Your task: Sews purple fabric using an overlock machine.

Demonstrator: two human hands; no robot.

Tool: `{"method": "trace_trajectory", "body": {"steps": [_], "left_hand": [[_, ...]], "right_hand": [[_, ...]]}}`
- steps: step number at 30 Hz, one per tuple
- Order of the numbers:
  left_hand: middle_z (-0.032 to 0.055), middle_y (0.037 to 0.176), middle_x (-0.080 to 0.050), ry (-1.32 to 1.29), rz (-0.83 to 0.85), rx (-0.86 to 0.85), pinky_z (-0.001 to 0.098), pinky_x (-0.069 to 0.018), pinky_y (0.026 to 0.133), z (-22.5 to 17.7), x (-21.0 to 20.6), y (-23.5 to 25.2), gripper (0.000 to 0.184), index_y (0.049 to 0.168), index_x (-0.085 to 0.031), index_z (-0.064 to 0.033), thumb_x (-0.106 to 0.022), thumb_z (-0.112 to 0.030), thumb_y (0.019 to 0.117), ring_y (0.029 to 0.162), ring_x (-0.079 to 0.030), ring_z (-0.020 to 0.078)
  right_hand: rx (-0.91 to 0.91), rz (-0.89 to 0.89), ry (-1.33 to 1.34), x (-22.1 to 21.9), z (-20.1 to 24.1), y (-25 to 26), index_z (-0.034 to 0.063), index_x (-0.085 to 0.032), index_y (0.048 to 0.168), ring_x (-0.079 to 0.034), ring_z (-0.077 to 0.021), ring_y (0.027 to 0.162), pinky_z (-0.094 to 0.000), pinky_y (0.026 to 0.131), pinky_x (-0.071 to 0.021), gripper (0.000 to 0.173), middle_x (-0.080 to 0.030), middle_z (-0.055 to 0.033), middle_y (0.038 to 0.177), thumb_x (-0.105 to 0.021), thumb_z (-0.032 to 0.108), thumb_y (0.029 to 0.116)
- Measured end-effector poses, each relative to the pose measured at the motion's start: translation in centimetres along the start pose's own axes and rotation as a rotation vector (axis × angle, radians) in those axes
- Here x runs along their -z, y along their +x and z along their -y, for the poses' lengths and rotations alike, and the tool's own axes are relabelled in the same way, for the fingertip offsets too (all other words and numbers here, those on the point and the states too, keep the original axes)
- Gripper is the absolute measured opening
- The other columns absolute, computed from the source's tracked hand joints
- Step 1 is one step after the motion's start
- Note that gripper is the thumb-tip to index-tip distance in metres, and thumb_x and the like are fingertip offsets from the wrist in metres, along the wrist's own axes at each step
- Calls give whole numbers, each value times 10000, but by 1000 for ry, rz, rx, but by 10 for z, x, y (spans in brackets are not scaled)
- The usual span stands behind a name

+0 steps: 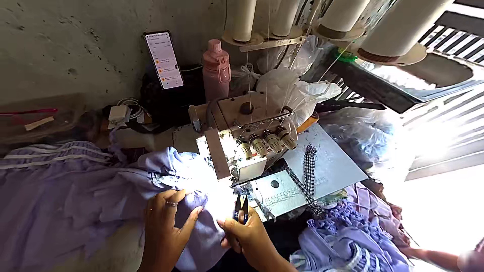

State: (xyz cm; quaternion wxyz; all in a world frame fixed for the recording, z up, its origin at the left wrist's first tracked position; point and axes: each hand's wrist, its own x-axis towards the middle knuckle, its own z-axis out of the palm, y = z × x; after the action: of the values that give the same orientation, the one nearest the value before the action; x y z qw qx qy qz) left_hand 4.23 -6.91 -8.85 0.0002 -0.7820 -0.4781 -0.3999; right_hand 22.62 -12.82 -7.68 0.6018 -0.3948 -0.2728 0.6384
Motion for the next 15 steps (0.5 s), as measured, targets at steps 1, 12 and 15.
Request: {"method": "trace_trajectory", "body": {"steps": [1,12,15], "left_hand": [[107,1045,-644,1,8,-8,417,-409,929,0,1,3,406,1121,-697,-149,-672,-491,904,1030,-574,266],[-12,921,-706,-162,87,52,249,-476,924,-37,38,21,283,982,-686,-128,-630,-405,1000,951,-631,49],[71,790,-724,-55,227,-115,372,-550,679,-77,9,-5,207,860,-749,-72,-633,-211,959,749,-694,224]], "right_hand": [[132,50,-108,3,-5,0,-20,-323,1487,-631,-32,562,-190,517,-571,697,-673,-31,974,-657,-67,876],[271,-132,-245,27,-63,24,95,-575,853,-610,18,579,-171,568,-551,208,-606,82,678,-781,120,866],[314,-103,-261,30,-61,15,100,-620,880,-531,85,606,-114,593,-475,74,-563,132,703,-608,100,952]]}}
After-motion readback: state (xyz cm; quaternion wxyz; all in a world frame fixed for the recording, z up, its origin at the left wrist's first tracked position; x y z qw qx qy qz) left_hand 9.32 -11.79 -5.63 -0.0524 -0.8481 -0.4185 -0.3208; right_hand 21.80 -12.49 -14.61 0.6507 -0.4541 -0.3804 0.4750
